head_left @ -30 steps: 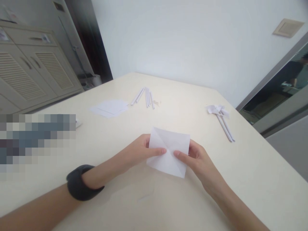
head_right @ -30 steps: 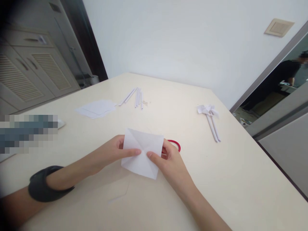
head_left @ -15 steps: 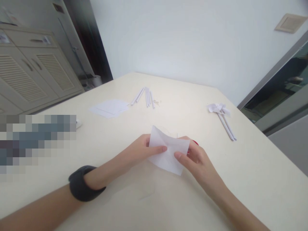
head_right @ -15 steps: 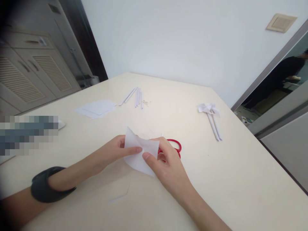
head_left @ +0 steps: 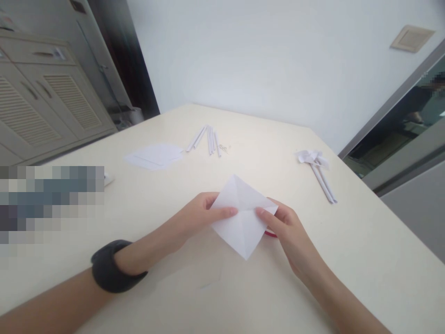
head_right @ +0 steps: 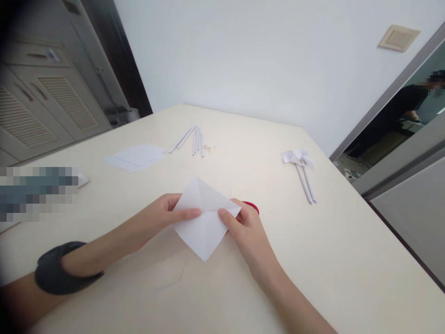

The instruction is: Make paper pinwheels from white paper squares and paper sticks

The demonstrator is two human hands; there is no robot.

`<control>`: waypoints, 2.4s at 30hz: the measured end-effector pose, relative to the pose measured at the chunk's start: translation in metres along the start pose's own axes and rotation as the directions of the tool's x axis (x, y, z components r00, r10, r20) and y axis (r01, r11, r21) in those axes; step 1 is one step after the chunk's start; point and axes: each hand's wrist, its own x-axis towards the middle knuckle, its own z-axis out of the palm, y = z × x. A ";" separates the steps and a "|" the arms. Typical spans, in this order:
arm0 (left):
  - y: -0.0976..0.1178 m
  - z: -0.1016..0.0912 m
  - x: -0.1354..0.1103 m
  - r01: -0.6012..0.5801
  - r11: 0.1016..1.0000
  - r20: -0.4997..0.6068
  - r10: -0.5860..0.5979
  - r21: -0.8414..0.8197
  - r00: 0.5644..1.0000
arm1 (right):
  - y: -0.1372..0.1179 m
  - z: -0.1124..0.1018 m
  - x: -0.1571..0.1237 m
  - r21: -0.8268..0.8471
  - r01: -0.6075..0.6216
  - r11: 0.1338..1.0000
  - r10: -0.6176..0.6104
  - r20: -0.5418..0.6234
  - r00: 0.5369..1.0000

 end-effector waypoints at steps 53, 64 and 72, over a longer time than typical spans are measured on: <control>0.000 -0.008 0.009 -0.190 0.891 -0.064 0.180 -0.413 0.982 | -0.005 -0.003 0.001 0.486 -0.007 0.874 -0.053 0.109 0.993; 0.004 -0.007 0.005 -0.259 0.920 -0.064 0.252 -0.294 0.966 | 0.000 -0.006 0.005 0.400 -0.011 0.916 -0.012 0.056 0.998; 0.005 -0.005 0.003 -0.137 0.973 0.014 0.142 -0.183 0.990 | -0.016 -0.008 -0.007 0.361 -0.026 0.932 -0.022 0.128 0.992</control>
